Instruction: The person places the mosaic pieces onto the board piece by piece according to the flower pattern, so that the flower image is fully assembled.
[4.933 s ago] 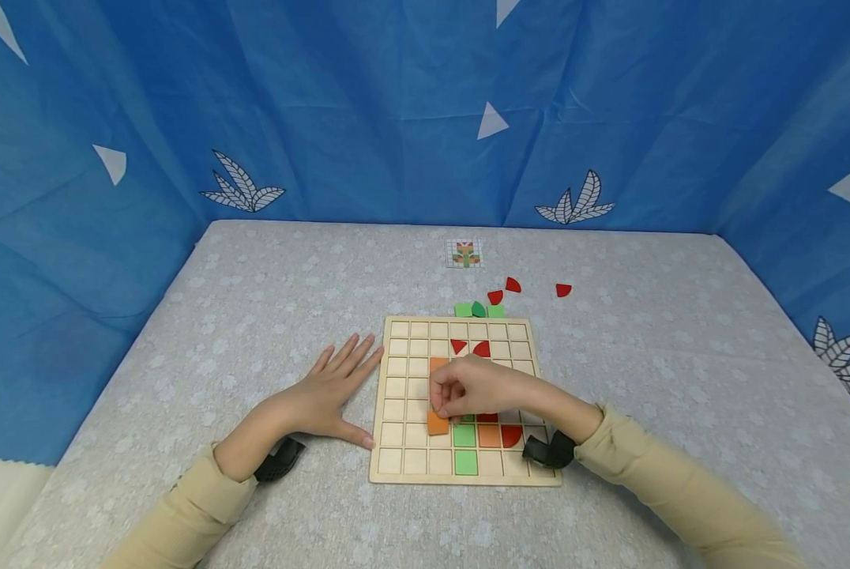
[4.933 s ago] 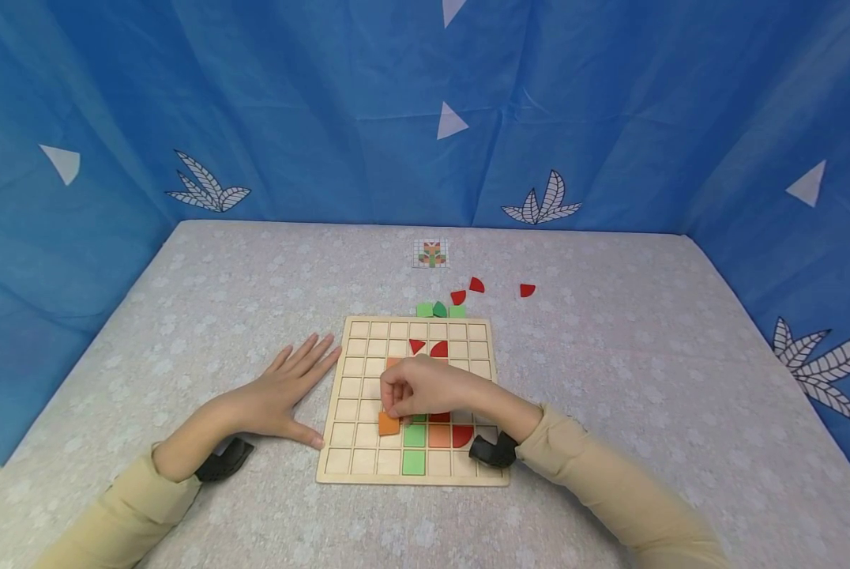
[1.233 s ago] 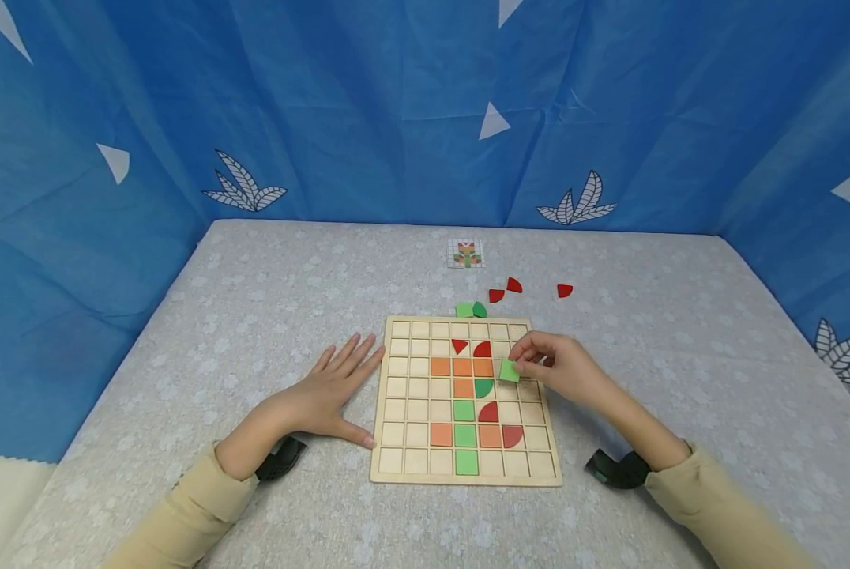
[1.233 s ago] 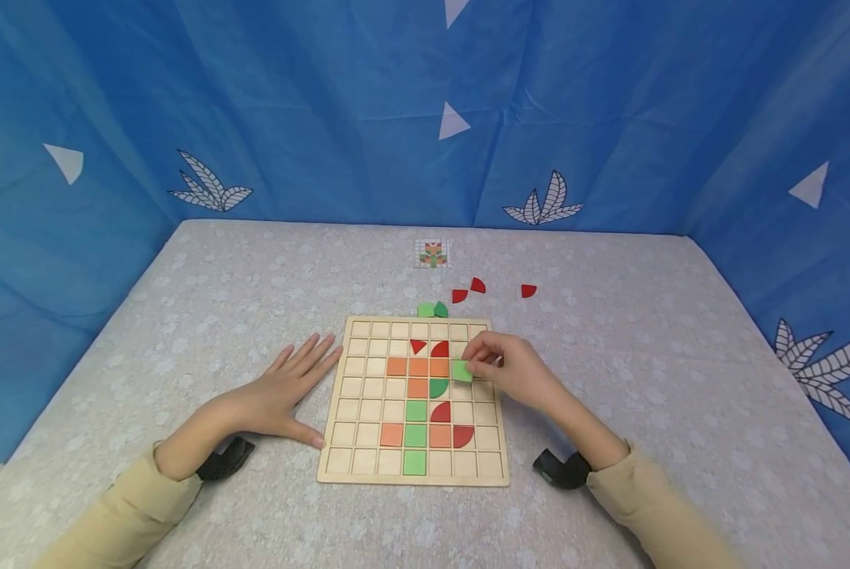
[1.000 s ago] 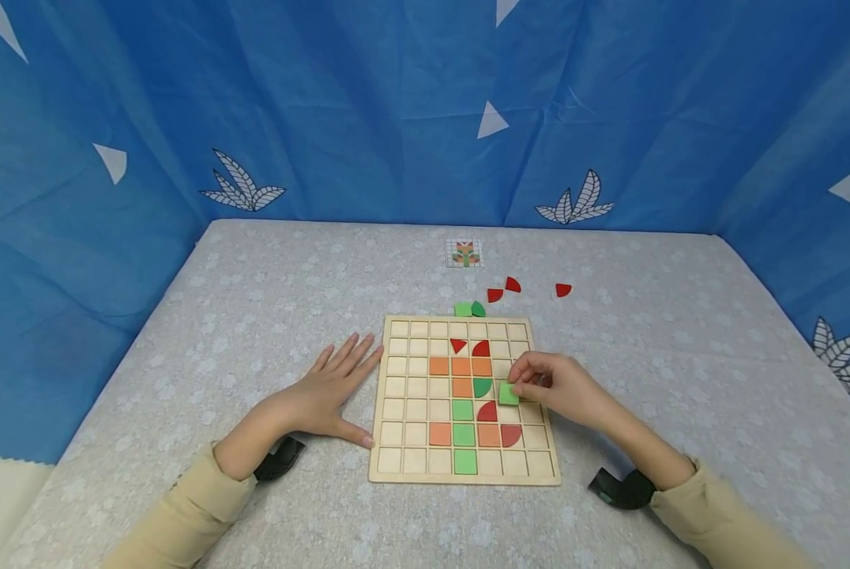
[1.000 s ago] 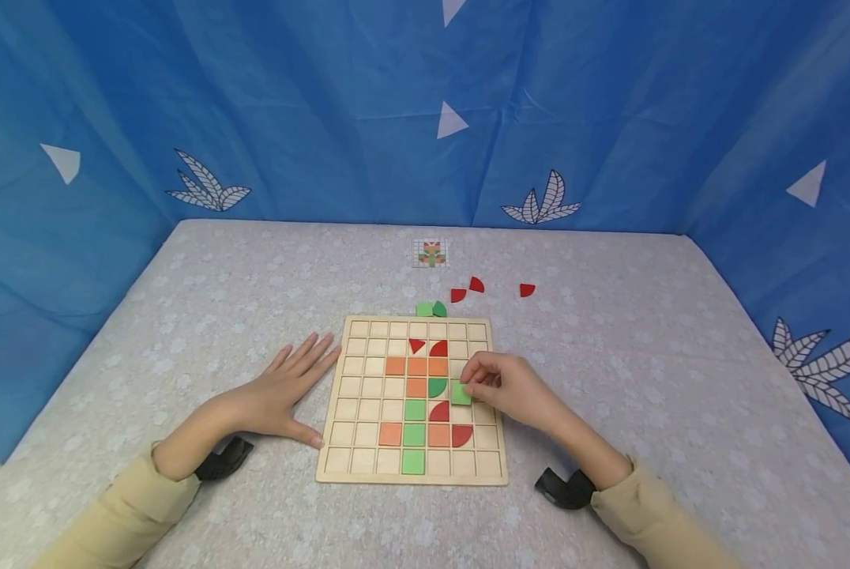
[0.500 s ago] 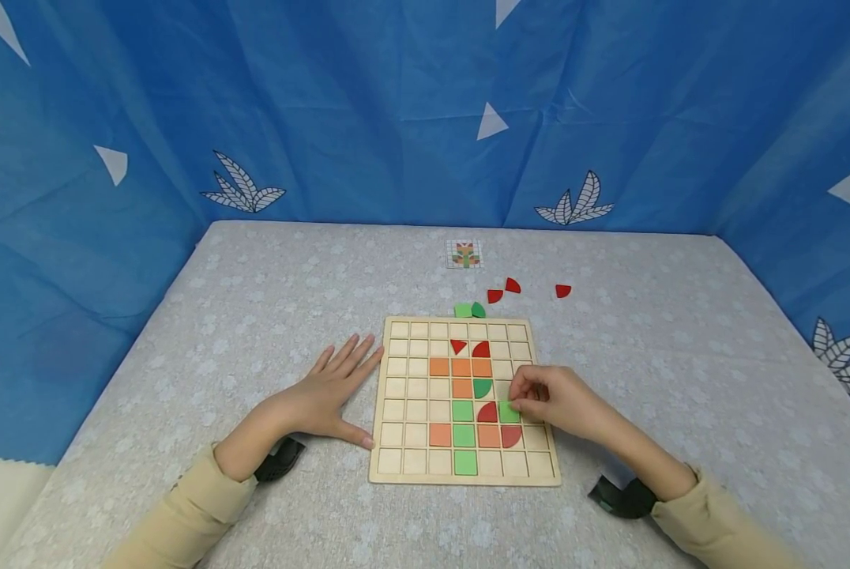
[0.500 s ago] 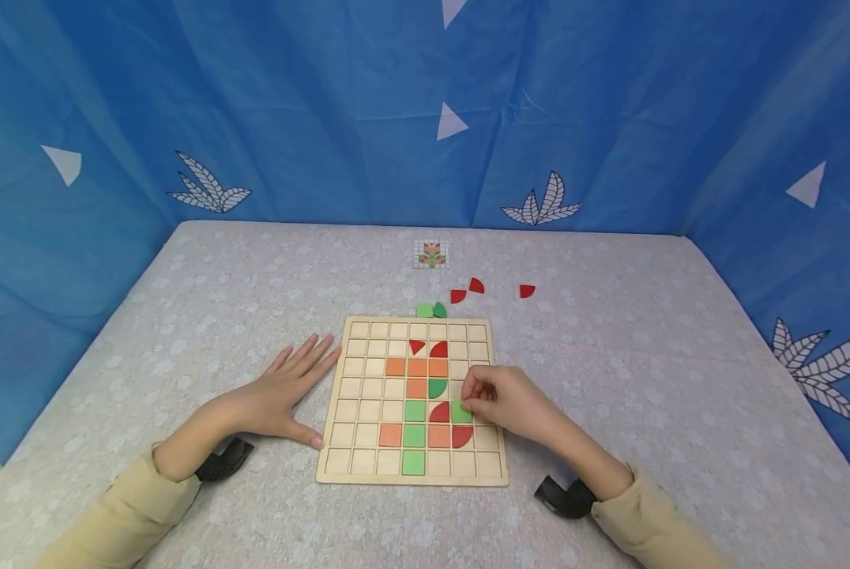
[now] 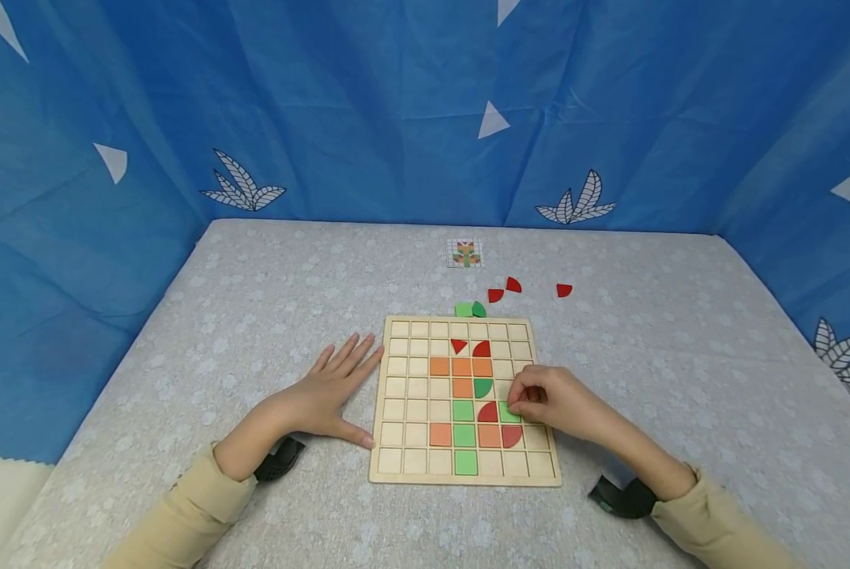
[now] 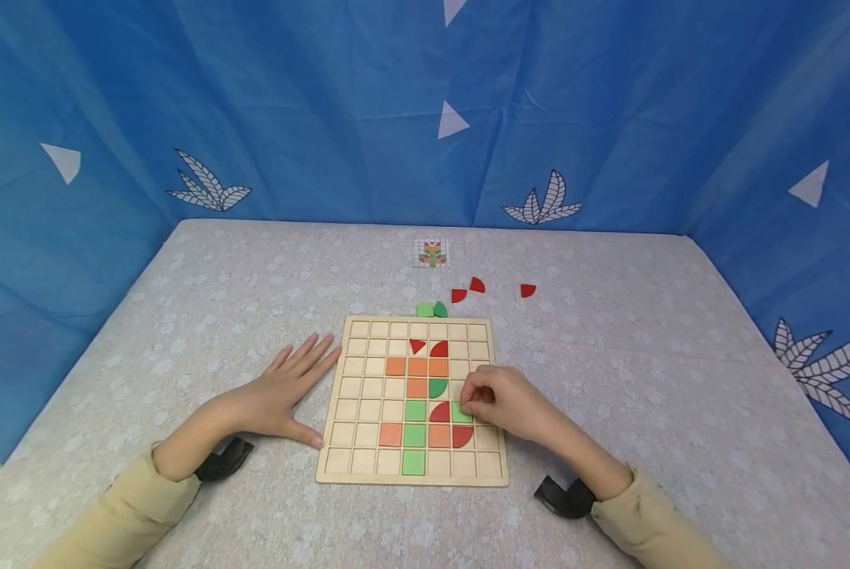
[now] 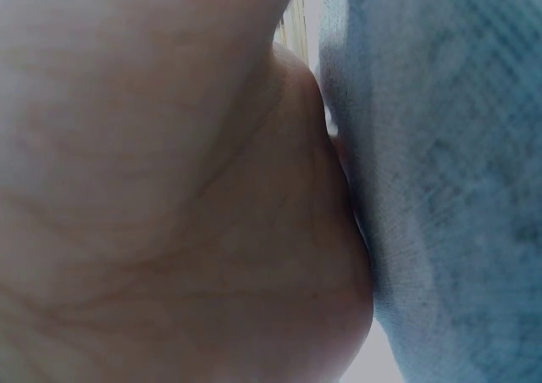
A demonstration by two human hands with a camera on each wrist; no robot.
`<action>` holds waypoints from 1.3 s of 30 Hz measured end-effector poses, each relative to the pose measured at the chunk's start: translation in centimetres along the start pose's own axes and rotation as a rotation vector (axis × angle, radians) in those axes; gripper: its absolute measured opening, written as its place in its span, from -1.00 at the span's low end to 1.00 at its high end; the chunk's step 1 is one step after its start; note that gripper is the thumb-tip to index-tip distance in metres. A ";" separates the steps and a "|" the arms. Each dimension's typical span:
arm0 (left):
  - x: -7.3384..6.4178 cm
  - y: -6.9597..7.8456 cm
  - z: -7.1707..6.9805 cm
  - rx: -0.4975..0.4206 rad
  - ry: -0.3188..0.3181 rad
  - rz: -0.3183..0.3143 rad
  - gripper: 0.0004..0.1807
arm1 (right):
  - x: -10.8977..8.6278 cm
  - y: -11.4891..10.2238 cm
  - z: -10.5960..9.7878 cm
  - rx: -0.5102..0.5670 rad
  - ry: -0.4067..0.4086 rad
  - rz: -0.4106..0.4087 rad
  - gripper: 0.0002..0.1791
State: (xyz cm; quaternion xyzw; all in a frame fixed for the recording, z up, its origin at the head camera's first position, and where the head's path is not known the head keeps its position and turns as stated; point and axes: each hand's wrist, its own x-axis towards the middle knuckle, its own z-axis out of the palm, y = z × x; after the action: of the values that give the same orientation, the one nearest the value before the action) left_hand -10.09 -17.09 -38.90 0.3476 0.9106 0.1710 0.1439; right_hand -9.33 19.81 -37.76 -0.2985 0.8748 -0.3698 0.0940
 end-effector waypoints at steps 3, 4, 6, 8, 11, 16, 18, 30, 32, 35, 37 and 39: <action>0.0 0.0 0.0 0.000 0.000 -0.001 0.37 | 0.5 -0.2 -0.7 0.001 0.010 0.004 -0.89; 0.0 0.0 0.0 -0.001 0.000 -0.002 0.37 | 0.8 -0.3 -1.1 -0.004 0.020 0.010 -0.89; -0.1 0.0 0.0 -0.004 0.000 -0.005 0.37 | 1.6 -0.3 -1.8 -0.006 0.039 0.033 -0.93; -0.1 0.1 0.0 -0.007 -0.001 -0.008 0.37 | 2.6 -0.3 -2.4 -0.011 0.059 0.060 -0.96; -0.1 0.1 0.0 -0.005 -0.004 -0.010 0.38 | 4.5 0.0 -3.1 -0.017 0.088 0.081 -0.93; -0.1 0.2 -0.1 0.002 -0.010 -0.004 0.37 | 7.5 0.7 -3.6 -0.028 0.098 0.080 -0.79; -0.1 0.2 -0.1 0.001 -0.010 -0.001 0.36 | 8.6 1.0 -3.6 -0.047 0.093 0.080 -0.75; -0.1 0.2 -0.2 0.001 -0.011 0.002 0.37 | 13.1 2.2 -3.1 -0.078 -0.051 0.091 -0.70; -0.1 0.2 -0.2 0.001 -0.012 0.000 0.37 | 13.1 2.2 -3.0 -0.070 -0.067 0.096 -0.70; -0.1 0.2 -0.3 -0.001 -0.014 -0.002 0.37 | 13.2 2.3 -2.9 -0.073 -0.061 0.102 -0.71; -0.1 0.2 -0.3 -0.001 -0.014 -0.003 0.37 | 13.1 2.3 -2.8 -0.071 -0.055 0.104 -0.72; -0.1 0.2 -0.2 -0.002 -0.013 -0.002 0.37 | 13.0 2.3 -2.8 -0.072 -0.049 0.105 -0.72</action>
State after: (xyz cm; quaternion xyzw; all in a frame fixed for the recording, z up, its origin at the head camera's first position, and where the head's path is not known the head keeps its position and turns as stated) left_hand -9.98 -17.08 -38.58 0.3476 0.9099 0.1694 0.1502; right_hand -21.90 14.98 -36.65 -0.2644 0.8994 -0.3254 0.1236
